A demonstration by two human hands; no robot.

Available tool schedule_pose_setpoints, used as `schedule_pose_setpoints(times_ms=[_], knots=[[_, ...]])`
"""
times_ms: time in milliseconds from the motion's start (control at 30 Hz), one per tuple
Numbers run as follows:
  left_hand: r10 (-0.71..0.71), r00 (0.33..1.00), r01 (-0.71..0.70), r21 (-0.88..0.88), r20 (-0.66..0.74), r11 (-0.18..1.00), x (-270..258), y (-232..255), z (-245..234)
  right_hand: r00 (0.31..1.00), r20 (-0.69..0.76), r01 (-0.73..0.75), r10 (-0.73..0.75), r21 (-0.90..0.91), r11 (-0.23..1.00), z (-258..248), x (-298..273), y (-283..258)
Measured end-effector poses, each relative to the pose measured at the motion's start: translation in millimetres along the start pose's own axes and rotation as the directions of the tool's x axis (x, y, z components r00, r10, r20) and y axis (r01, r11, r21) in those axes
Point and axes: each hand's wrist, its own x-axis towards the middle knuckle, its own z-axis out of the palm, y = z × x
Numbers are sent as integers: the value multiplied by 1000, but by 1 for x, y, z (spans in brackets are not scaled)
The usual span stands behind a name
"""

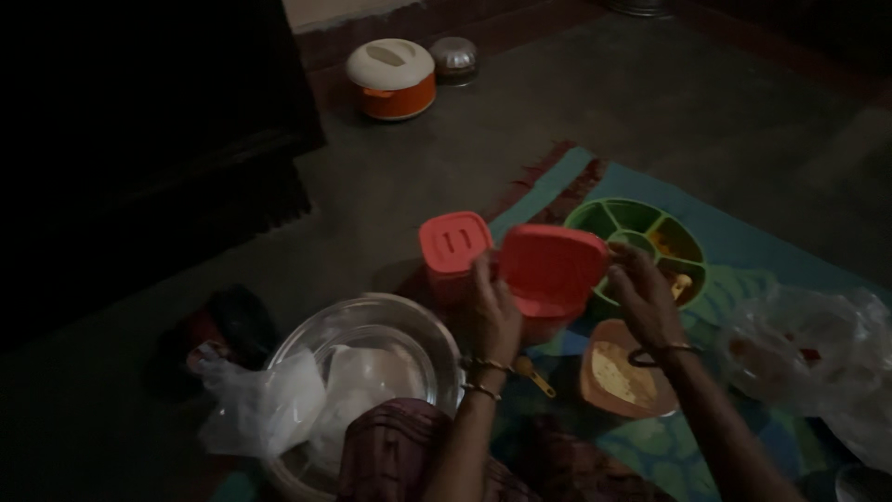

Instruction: The person sits on a mat and transfers a white granular substance from a plastic bag into a small container using a spoon. They then handle several plastic containers with red lids, stacking them, and continue scooping the substance into a metal bowl.

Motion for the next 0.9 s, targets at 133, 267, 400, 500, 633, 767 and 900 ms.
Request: schedule_pose_setpoints(times_ms=[133,267,400,500,633,767,900], knots=[[-210,948,226,-40,239,973,-49,19,39,987,-41,-154,156,50,987,-52,-31,-5],[-259,909,273,4,326,962,-76,19,59,978,-43,-200,202,52,978,-91,-71,3],[-224,882,259,-28,414,966,-88,11,69,946,-97,-323,309,-213,922,-105,-94,20],[-233,884,236,44,405,971,-91,8,69,891,-53,-453,451,-174,874,-104,-99,35],[-192,885,140,152,425,978,-94,12,62,878,-62,-472,474,-270,839,-99,-100,52],[-106,922,81,84,373,993,-92,19,61,841,-130,-532,525,-378,758,-96,-99,59],[-171,896,125,136,409,983,-91,21,60,831,-87,-543,549,-344,766,-94,-104,55]])
